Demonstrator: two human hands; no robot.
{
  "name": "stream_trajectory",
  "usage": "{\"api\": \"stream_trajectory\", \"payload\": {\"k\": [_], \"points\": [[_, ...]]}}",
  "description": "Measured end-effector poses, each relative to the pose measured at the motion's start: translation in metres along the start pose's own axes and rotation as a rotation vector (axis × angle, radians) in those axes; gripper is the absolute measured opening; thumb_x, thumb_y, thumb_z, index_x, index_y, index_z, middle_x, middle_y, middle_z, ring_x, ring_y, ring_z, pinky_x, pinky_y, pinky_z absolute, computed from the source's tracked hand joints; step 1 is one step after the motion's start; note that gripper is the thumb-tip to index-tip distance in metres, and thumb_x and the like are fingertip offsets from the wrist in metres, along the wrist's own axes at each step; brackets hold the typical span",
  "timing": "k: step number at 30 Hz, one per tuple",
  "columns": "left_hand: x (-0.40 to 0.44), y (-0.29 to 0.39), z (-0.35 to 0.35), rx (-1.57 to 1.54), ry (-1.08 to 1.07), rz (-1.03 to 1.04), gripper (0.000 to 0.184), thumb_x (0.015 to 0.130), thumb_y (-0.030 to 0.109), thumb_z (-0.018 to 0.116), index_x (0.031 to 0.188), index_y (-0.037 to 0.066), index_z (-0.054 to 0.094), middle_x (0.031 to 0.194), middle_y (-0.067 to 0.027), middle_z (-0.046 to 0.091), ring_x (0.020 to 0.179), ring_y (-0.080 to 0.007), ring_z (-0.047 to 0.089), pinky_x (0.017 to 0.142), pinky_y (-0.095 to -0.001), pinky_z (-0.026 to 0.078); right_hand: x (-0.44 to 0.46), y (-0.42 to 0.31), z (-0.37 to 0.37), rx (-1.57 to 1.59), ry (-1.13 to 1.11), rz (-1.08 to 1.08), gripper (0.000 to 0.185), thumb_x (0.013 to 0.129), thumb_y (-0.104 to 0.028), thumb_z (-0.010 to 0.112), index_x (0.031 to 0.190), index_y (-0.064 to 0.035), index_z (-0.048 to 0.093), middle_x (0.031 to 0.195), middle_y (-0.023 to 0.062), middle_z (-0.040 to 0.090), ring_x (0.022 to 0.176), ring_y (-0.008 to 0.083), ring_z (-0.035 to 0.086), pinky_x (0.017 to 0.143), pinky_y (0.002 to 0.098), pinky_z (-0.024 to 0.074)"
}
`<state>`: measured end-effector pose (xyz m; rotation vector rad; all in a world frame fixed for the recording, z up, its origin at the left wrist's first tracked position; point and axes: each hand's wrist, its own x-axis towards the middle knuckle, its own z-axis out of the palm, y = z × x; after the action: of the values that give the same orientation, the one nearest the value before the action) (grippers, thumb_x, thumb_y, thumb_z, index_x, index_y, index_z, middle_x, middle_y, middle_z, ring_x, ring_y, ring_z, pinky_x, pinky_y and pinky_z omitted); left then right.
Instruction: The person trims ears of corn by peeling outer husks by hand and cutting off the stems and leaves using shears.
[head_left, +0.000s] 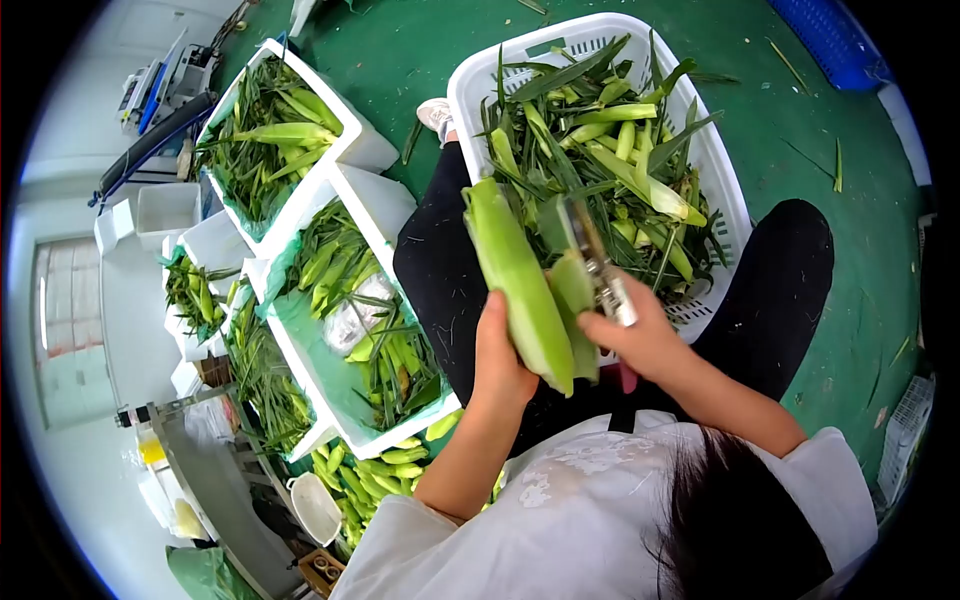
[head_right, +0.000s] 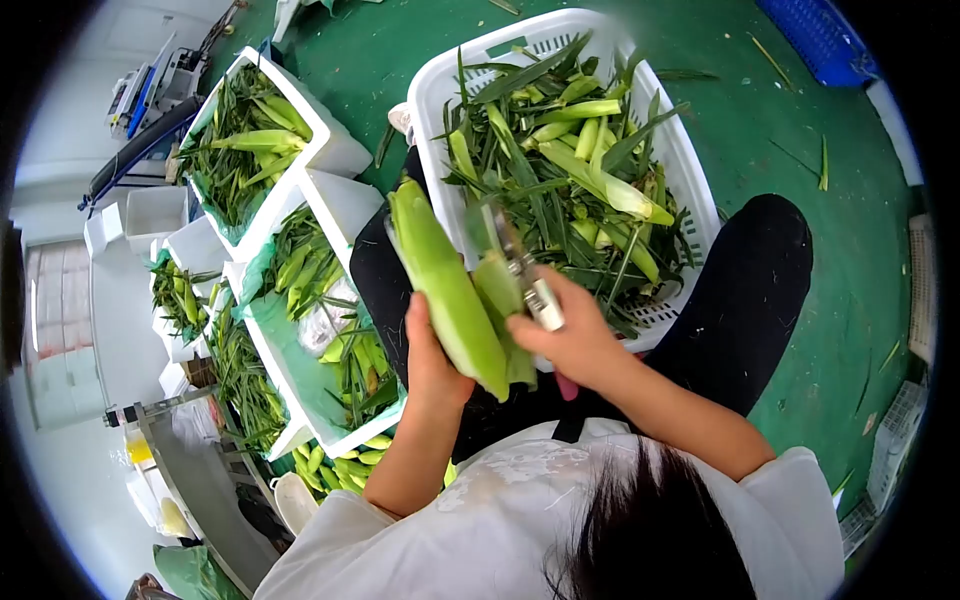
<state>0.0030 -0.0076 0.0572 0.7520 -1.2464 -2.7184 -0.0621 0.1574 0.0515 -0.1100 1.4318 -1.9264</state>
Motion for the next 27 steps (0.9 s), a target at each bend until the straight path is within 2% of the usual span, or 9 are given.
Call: {"api": "stream_trajectory", "payload": {"k": [2, 5, 7, 8, 9, 11, 16, 22, 27], "points": [[0.005, 0.004, 0.004, -0.032, -0.025, 0.065, 0.062, 0.100, 0.054, 0.043, 0.141, 0.007, 0.045, 0.136, -0.0130, 0.056, 0.135, -0.0323, 0.046, 0.116, -0.0503, 0.031, 0.000, -0.016, -0.019, -0.077, 0.111, 0.041, 0.046, 0.083, -0.008, 0.066, 0.126, 0.0019, 0.056, 0.101, 0.0061, 0.065, 0.092, 0.0116, 0.059, 0.083, 0.0289, 0.0497], [0.008, 0.012, 0.005, 0.039, -0.067, 0.175, 0.054, 0.095, 0.032, 0.063, 0.138, 0.006, 0.042, 0.135, -0.0135, 0.056, 0.135, -0.0330, 0.046, 0.111, -0.0526, 0.038, 0.015, -0.024, -0.060, -1.315, 0.379, -0.405, 0.031, 0.079, -0.013, 0.070, 0.106, -0.0002, 0.061, 0.093, 0.0150, 0.068, 0.079, 0.0320, 0.066, 0.074, 0.0386, 0.0526], [0.010, 0.005, 0.001, 0.159, -0.042, 0.169, 0.063, 0.086, 0.007, 0.073, 0.139, 0.004, 0.039, 0.135, -0.0130, 0.053, 0.130, -0.0296, 0.051, 0.109, -0.0465, 0.040, 0.013, -0.028, -0.068, -1.226, 0.441, -0.262, 0.026, 0.078, -0.017, 0.071, 0.096, -0.0015, 0.060, 0.094, 0.0178, 0.068, 0.081, 0.0410, 0.063, 0.071, 0.0433, 0.0522], [0.010, 0.003, 0.007, 0.249, -0.045, 0.183, 0.064, 0.085, 0.003, 0.074, 0.139, 0.003, 0.039, 0.136, -0.0121, 0.053, 0.128, -0.0267, 0.051, 0.109, -0.0434, 0.040, 0.005, -0.039, -0.070, -0.949, 0.264, -0.060, 0.025, 0.080, -0.013, 0.070, 0.100, -0.0023, 0.059, 0.090, 0.0133, 0.069, 0.074, 0.0308, 0.067, 0.065, 0.0386, 0.0530], [0.008, -0.001, 0.011, 0.339, -0.043, 0.186, 0.066, 0.083, -0.001, 0.074, 0.139, 0.002, 0.040, 0.136, -0.0112, 0.053, 0.127, -0.0238, 0.052, 0.108, -0.0402, 0.041, -0.008, -0.048, -0.059, -0.168, 0.119, 0.067, 0.022, 0.086, -0.009, 0.067, 0.104, -0.0029, 0.057, 0.086, 0.0081, 0.069, 0.069, 0.0170, 0.065, 0.060, 0.0308, 0.0520], [0.014, -0.011, 0.006, 0.597, -0.140, 0.260, 0.066, 0.078, -0.007, 0.071, 0.137, 0.004, 0.045, 0.130, -0.0123, 0.048, 0.122, -0.0238, 0.050, 0.105, -0.0370, 0.041, -0.025, -0.074, -0.030, 0.124, 0.098, 0.105, 0.021, 0.090, -0.006, 0.063, 0.109, -0.0024, 0.055, 0.084, 0.0049, 0.067, 0.069, 0.0078, 0.059, 0.057, 0.0246, 0.0508], [0.020, -0.002, 0.019, 1.086, -0.273, 0.597, 0.064, 0.074, -0.002, 0.075, 0.133, 0.003, 0.050, 0.127, -0.0147, 0.046, 0.120, -0.0267, 0.050, 0.101, -0.0355, 0.042, -0.029, -0.097, -0.014, -0.025, 0.062, -0.031, 0.028, 0.088, -0.015, 0.073, 0.108, -0.0032, 0.057, 0.086, 0.0045, 0.064, 0.070, 0.0077, 0.056, 0.064, 0.0229, 0.0484], [0.019, 0.017, 0.017, 1.098, -0.533, 0.428, 0.073, 0.067, -0.009, 0.062, 0.137, 0.008, 0.051, 0.130, -0.0158, 0.046, 0.123, -0.0351, 0.046, 0.107, -0.0412, 0.036, -0.022, -0.106, -0.031, -0.548, -0.196, -0.164, 0.040, 0.080, -0.018, 0.078, 0.111, -0.0017, 0.057, 0.094, 0.0105, 0.064, 0.085, 0.0215, 0.064, 0.077, 0.0332, 0.0501], [0.025, 0.033, 0.016, 1.209, -0.801, 0.169, 0.076, 0.072, -0.002, 0.066, 0.144, 0.009, 0.043, 0.136, -0.0173, 0.044, 0.128, -0.0391, 0.042, 0.111, -0.0440, 0.031, -0.014, -0.098, -0.052, -0.633, -0.351, -0.225, 0.030, 0.080, -0.013, 0.070, 0.106, -0.0034, 0.060, 0.084, 0.0081, 0.064, 0.071, 0.0194, 0.062, 0.067, 0.0311, 0.0491]]}}
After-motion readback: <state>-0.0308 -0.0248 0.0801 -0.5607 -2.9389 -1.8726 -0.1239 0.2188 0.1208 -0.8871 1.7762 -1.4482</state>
